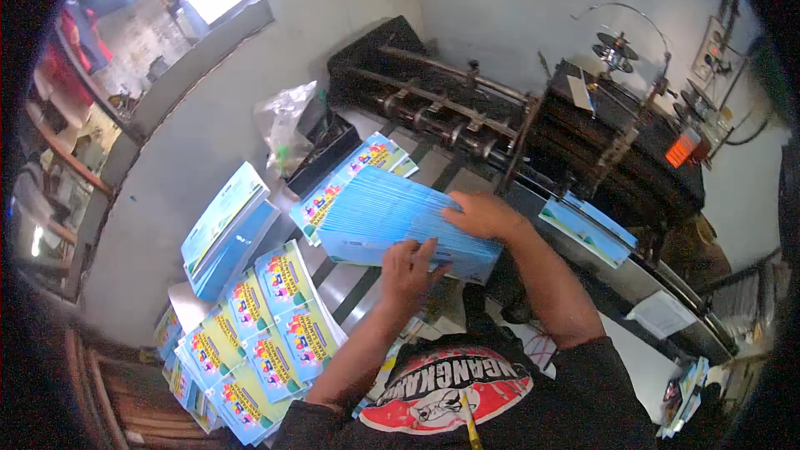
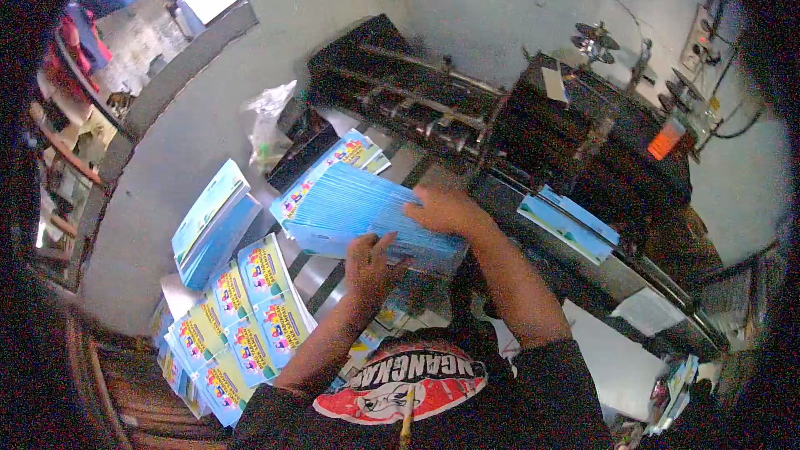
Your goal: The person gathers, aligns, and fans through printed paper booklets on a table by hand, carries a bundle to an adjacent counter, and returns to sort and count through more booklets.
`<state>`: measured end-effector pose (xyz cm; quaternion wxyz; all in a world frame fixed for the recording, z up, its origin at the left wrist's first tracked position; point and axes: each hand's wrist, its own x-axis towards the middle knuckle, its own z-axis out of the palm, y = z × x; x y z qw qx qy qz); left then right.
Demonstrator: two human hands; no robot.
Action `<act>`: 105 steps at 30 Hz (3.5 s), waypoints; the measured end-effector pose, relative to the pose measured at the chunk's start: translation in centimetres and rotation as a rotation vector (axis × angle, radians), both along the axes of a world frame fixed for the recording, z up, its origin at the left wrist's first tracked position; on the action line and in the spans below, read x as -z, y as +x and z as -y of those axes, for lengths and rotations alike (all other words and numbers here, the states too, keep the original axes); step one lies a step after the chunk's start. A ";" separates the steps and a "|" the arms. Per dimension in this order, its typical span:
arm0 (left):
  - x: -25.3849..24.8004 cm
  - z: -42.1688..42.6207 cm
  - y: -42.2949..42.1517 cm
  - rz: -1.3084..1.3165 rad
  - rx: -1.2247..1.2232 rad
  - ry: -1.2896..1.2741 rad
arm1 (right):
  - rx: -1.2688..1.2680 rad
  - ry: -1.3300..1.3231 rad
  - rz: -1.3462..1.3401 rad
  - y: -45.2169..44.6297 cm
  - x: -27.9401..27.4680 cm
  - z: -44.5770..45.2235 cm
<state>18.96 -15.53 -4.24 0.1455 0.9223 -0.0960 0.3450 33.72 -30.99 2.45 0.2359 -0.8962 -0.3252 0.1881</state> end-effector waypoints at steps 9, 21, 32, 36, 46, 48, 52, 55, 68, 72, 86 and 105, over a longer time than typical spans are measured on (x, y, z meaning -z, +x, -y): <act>1.4 1.7 -2.2 -0.048 -0.056 -0.464 | 0.049 -0.071 -0.118 0.3 0.3 0.1; -11.4 -7.4 -5.2 -0.828 -0.231 -0.657 | -0.396 0.511 -0.708 -10.9 9.2 -2.5; -7.2 -9.8 -5.0 -0.636 -0.590 -0.321 | -0.103 0.475 -0.315 4.1 6.5 -5.4; -10.3 -7.5 -3.9 -0.681 -0.382 -0.151 | -0.584 0.537 -0.380 9.2 4.6 -4.7; -9.5 -7.2 -3.5 -0.818 -0.284 -0.020 | -0.767 0.608 -0.078 9.9 5.2 -5.1; -9.4 -7.5 -3.7 -0.836 -0.259 -0.031 | -0.786 0.584 -0.145 9.8 5.5 -5.1; -8.9 -7.5 -4.0 -0.800 -0.237 -0.072 | -0.705 0.528 -0.418 9.7 6.9 -4.3; -10.2 -7.3 -5.4 -0.803 -0.376 -0.081 | -0.584 0.565 -0.487 8.8 8.0 -3.2; 1.5 -9.3 -15.1 -0.295 -0.309 -1.263 | -0.494 0.622 -0.392 5.1 7.5 -1.6; -1.0 -8.3 -12.8 -0.234 -0.473 -1.306 | -0.313 0.509 -0.648 4.1 5.8 -3.1; 3.3 -5.0 -18.0 -0.315 -0.568 -1.339 | -0.360 0.552 -0.624 2.6 7.9 -0.5; 3.1 -5.4 -19.5 -0.524 -0.769 -1.221 | -0.516 0.695 -0.501 3.2 9.5 -1.1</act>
